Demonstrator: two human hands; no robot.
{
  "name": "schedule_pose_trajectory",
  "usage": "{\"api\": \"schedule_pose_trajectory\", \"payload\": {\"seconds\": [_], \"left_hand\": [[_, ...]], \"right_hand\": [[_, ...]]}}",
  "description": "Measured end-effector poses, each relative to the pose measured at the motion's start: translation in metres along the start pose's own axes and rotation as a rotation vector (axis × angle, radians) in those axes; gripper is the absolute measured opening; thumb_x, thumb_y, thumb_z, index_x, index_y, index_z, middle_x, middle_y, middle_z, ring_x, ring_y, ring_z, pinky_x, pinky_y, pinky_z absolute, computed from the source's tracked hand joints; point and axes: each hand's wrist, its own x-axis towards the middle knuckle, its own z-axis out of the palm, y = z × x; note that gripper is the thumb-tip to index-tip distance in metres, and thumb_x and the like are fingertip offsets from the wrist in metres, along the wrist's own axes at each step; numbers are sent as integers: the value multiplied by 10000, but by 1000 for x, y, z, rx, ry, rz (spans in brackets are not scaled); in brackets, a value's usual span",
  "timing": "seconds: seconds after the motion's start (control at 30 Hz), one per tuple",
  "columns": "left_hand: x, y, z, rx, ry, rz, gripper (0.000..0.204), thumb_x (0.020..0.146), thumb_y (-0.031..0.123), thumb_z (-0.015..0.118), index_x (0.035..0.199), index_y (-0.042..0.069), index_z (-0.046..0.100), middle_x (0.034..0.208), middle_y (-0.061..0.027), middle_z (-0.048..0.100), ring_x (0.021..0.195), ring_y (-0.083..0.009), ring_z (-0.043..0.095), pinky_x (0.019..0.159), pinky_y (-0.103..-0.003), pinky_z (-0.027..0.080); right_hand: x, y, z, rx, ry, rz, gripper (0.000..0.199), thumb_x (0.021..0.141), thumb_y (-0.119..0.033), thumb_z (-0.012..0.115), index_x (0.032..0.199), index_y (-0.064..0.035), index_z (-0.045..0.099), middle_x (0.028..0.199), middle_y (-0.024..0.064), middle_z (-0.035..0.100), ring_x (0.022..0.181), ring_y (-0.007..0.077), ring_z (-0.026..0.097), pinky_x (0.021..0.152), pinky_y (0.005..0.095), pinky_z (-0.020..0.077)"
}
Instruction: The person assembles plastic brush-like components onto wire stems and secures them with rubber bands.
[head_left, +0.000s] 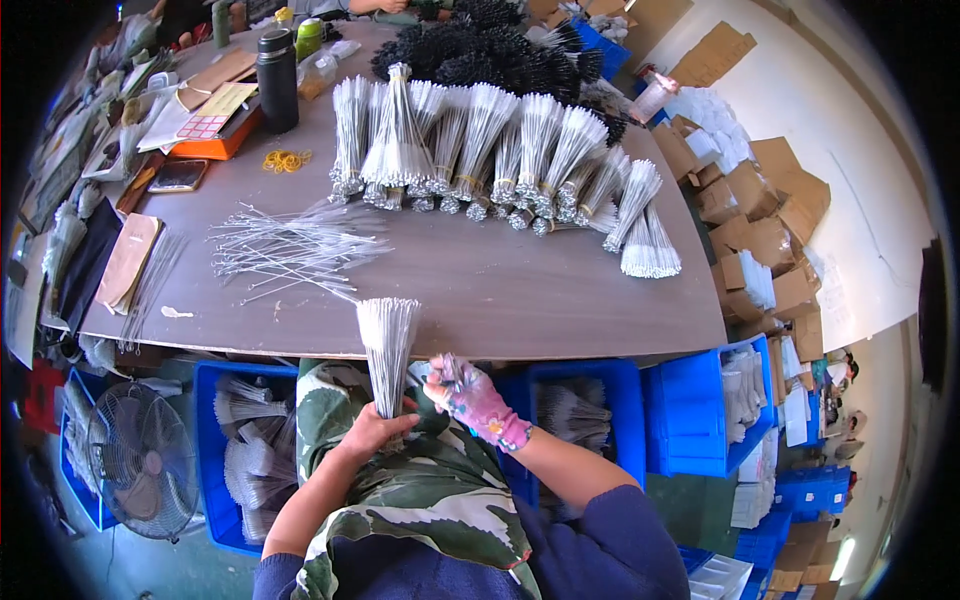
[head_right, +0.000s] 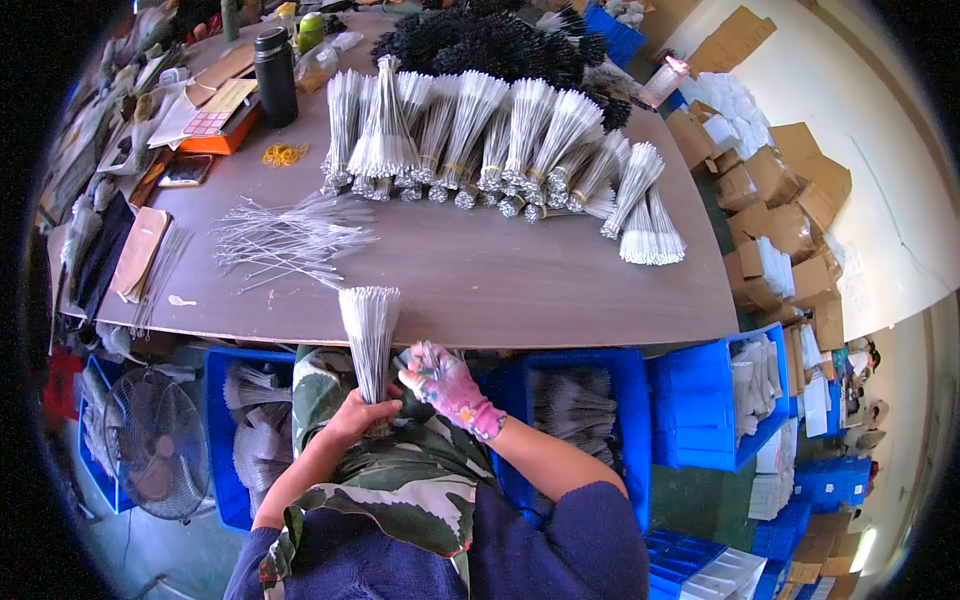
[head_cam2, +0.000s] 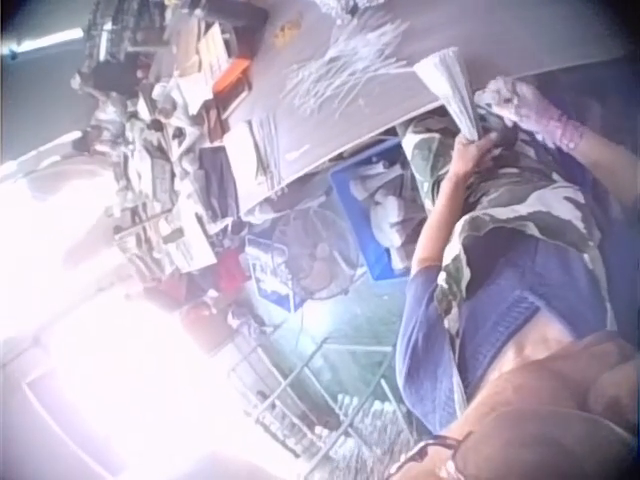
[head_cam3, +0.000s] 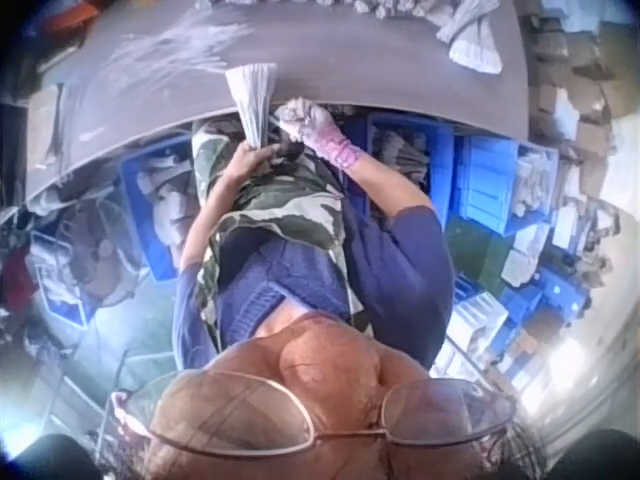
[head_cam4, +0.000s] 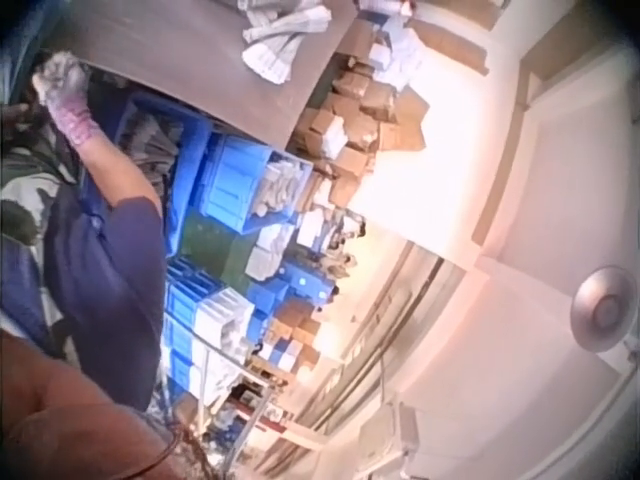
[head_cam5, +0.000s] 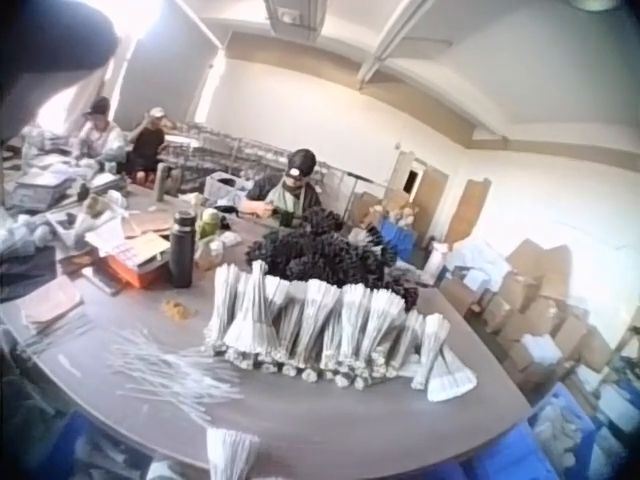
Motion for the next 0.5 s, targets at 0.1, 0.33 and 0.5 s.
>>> {"api": "schedule_pose_trajectory", "payload": {"seconds": [0.1, 0.33, 0.5], "left_hand": [[4, -9, 1, -52, 31, 4, 298, 750, 135, 729, 1001, 29, 608, 806, -21, 627, 734, -87, 576, 683, -254, 470], [15, -16, 10, 159, 426, 367, 429, 691, 133, 744, 1063, 8, 571, 974, -71, 637, 892, -166, 597, 816, -316, 464], [25, -32, 3, -163, 311, 284, 355, 694, -25, 688, 1033, 31, 598, 968, -38, 632, 887, -151, 594, 833, -308, 463]], "right_hand": [[14, 5, 14, 29, -9, 113, 325, 836, -101, 634, 1127, -31, 506, 828, -10, 554, 642, 77, 528, 559, 236, 440], [11, 27, 33, -251, 21, -145, 374, 816, -107, 649, 1152, -31, 503, 845, -10, 565, 670, 55, 495, 583, 222, 426], [0, 34, 33, -437, 3, -175, 428, 796, -83, 630, 1188, 11, 488, 961, 71, 616, 751, 108, 557, 685, 251, 458]]}}
